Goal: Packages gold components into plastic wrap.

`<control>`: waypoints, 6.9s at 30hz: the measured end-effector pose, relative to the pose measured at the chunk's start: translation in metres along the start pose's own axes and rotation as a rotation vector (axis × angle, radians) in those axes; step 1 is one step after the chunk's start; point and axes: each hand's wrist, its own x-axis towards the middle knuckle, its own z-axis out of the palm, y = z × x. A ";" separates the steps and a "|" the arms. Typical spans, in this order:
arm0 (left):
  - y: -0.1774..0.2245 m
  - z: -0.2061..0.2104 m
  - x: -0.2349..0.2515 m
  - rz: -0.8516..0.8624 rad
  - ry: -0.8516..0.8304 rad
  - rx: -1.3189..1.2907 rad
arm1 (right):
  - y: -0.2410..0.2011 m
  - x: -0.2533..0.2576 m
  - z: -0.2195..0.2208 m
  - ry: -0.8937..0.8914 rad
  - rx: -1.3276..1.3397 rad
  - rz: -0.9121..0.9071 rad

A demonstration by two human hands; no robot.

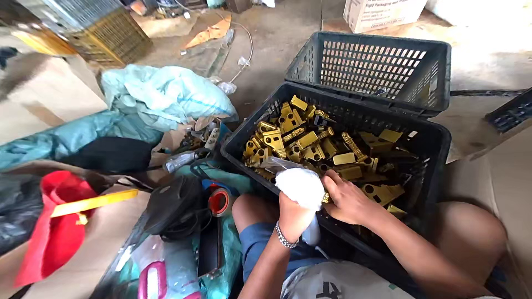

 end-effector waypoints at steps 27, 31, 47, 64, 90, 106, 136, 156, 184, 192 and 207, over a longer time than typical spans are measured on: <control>0.000 -0.063 -0.005 0.025 -0.164 0.060 | 0.070 0.010 -0.062 0.545 1.062 0.338; -0.015 -0.035 -0.017 0.193 -0.152 0.182 | 0.017 0.003 -0.016 0.097 0.892 0.100; -0.011 -0.050 -0.006 -0.049 -0.395 -0.117 | -0.006 -0.035 0.023 0.101 1.088 0.050; -0.025 -0.067 -0.002 0.184 0.128 0.284 | 0.083 0.044 0.046 -0.559 -0.015 0.271; -0.014 -0.016 0.007 0.278 0.012 0.202 | 0.001 0.009 -0.011 0.052 0.797 0.154; -0.002 -0.045 -0.017 0.165 -0.134 0.176 | 0.042 0.000 -0.062 0.316 0.714 0.256; -0.037 -0.078 -0.009 0.000 0.054 0.124 | 0.071 0.075 0.017 -0.094 0.649 0.451; 0.008 0.005 0.005 -0.454 0.169 -0.486 | 0.002 -0.030 -0.001 0.570 1.293 0.077; -0.002 -0.005 -0.019 0.084 0.036 0.053 | 0.025 -0.004 0.005 0.626 0.193 -0.139; -0.029 0.000 -0.007 0.229 0.240 0.055 | -0.020 -0.027 0.014 0.563 0.248 -0.310; -0.004 -0.050 -0.007 -0.047 -0.093 0.118 | 0.070 -0.001 -0.082 0.660 0.477 0.226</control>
